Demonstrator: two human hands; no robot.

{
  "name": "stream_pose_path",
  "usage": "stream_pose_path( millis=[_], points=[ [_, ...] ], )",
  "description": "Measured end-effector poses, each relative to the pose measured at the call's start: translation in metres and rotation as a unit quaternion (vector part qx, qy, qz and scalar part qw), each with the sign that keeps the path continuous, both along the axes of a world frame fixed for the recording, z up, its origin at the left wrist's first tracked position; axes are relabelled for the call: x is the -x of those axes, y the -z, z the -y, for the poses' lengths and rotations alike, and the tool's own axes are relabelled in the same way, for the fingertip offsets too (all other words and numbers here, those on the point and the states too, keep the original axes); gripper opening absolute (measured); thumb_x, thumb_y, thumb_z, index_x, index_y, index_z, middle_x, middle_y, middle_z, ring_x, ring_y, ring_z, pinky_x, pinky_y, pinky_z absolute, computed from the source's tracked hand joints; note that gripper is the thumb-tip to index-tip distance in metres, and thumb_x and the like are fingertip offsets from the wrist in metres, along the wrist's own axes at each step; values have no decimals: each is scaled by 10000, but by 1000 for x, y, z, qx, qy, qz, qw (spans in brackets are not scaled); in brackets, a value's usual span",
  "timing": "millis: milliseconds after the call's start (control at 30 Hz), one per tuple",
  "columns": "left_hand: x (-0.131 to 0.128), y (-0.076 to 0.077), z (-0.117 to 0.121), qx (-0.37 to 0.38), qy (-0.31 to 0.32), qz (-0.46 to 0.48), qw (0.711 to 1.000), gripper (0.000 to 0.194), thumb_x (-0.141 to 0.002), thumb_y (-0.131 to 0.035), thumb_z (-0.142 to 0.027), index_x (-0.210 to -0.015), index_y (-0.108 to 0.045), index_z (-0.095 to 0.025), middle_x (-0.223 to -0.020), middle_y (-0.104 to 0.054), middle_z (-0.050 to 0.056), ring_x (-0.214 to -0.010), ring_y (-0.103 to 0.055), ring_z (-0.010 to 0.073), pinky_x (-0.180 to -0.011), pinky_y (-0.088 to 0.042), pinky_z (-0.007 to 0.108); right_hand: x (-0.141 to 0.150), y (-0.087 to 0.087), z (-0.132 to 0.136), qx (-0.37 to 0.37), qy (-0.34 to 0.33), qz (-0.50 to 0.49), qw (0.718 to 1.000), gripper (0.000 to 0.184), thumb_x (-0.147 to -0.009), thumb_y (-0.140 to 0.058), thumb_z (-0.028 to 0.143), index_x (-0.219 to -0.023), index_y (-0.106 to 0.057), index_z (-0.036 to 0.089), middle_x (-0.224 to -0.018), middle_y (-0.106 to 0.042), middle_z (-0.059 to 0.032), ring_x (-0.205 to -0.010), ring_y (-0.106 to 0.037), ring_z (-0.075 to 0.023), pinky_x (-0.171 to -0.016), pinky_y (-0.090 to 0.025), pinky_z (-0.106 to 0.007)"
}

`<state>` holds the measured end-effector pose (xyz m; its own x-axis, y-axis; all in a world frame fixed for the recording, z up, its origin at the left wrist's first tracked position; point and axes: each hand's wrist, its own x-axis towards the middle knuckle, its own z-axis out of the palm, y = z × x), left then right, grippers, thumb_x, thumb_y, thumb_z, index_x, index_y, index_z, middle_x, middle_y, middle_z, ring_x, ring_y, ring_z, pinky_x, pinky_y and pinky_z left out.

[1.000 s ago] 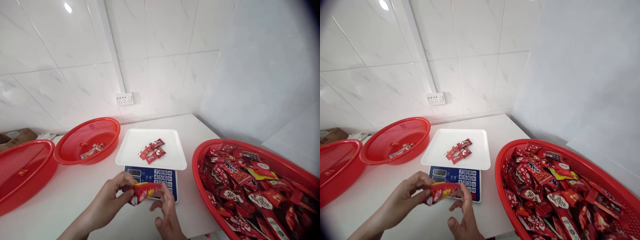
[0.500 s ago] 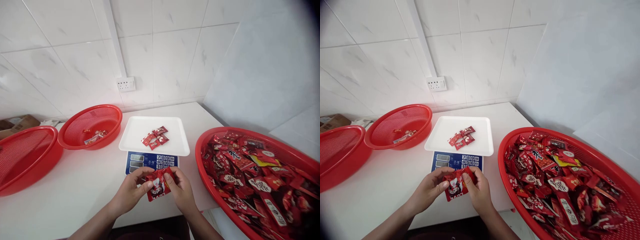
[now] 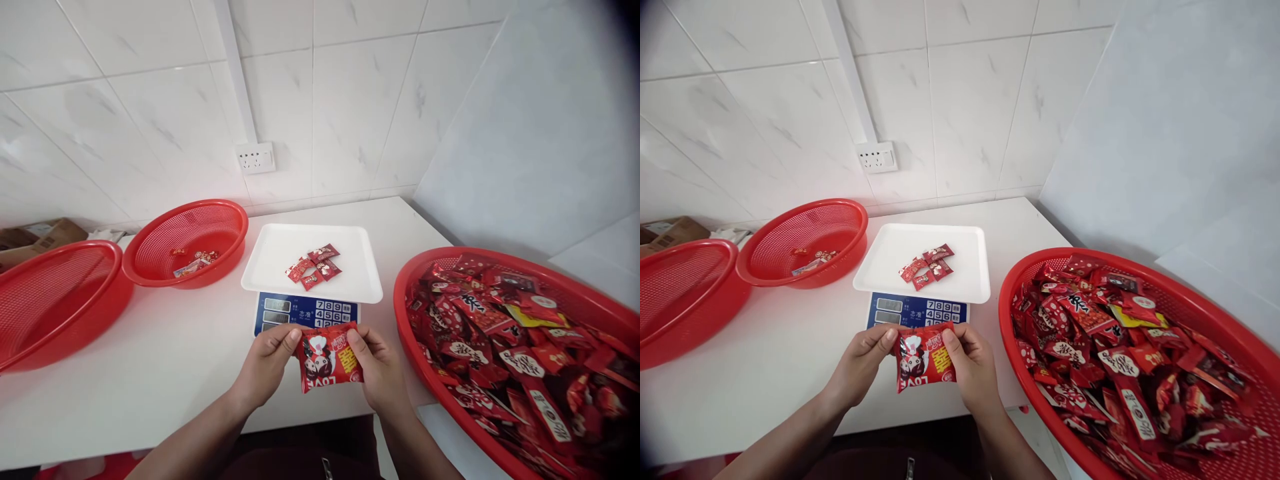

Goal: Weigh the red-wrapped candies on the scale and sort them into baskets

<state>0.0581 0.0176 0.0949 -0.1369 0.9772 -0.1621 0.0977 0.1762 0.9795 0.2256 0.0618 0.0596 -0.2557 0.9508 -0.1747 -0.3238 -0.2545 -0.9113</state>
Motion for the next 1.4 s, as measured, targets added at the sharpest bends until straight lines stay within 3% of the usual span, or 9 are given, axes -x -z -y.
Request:
stream_pose_path(
  millis=[100, 233, 400, 567, 700, 900, 1133, 1300, 1400],
  points=[
    [-4, 3, 0, 29, -9, 85, 996, 455, -811, -503, -555, -939, -686, -158, -780, -700, 46, -698, -615, 153, -671, -490, 279, 2, 0, 0, 36, -7, -36, 999, 431, -650, -718, 542, -625, -466, 193, -580, -610, 12, -507, -561, -116, -497, -491, -240],
    [-9, 4, 3, 53, 9, 156, 986, 515, -777, -521, -600, -1073, -594, -185, -905, -677, 63, -743, -627, 164, -622, -507, 280, 4, -3, 0, 11, 19, -15, 1000, 419, -665, -706, 544, -639, -480, 192, -582, -593, 22, -496, -541, -100, -495, -480, -226],
    [-15, 3, 5, 67, 85, 144, 984, 438, -738, -628, -519, -985, -535, -170, -782, -638, 21, -620, -604, 121, -586, -527, 275, 3, -8, -1, -52, 18, 24, 998, 373, -739, -630, 555, -728, -533, 194, -686, -626, -14, -598, -578, -126, -557, -496, -244],
    [-13, 1, 3, 29, 64, 108, 992, 388, -744, -630, -501, -906, -525, -164, -726, -619, 2, -553, -554, 88, -548, -494, 240, -4, -7, 1, -70, -104, 68, 990, 464, -696, -622, 619, -844, -570, 183, -739, -628, -44, -621, -569, -147, -504, -456, -243],
    [-12, 2, 4, 35, 101, 104, 989, 377, -778, -608, -467, -981, -522, -162, -770, -643, 28, -617, -568, 106, -592, -498, 253, -7, 4, 6, -58, -143, 107, 982, 471, -728, -569, 639, -716, -548, 169, -565, -528, 1, -508, -479, -114, -450, -384, -231],
    [-11, 1, -1, 22, 111, 140, 984, 378, -725, -692, -387, -1001, -573, -158, -869, -672, 48, -794, -606, 153, -723, -493, 272, -6, 18, 8, -70, -134, 103, 983, 469, -740, -562, 634, -774, -555, 166, -603, -551, -11, -543, -506, -124, -477, -395, -234],
    [18, -35, -35, -38, -45, 62, 996, 581, -707, -678, -447, -1186, -443, -216, -1068, -635, 62, -876, -624, 181, -709, -525, 290, -15, 46, 13, -100, -120, 163, 974, 468, -779, -531, 609, -923, -617, 172, -633, -569, -11, -600, -551, -143, -516, -420, -234],
    [40, -56, -81, -80, -51, -26, 995, 686, -735, -619, -491, -1288, -324, -213, -1031, -651, 77, -774, -639, 162, -729, -536, 341, -12, 73, 26, -167, -119, 243, 948, 487, -786, -490, 627, -842, -670, 177, -640, -625, -38, -599, -576, -161, -566, -460, -254],
    [53, -52, -108, -91, -36, -161, 982, 686, -796, -518, -522, -1351, -273, -202, -1125, -624, 134, -965, -625, 236, -844, -499, 429, -8, 81, 32, -226, -89, 290, 926, 494, -808, -455, 623, -815, -693, 191, -714, -670, -65, -630, -601, -166, -593, -477, -243]
  ],
)
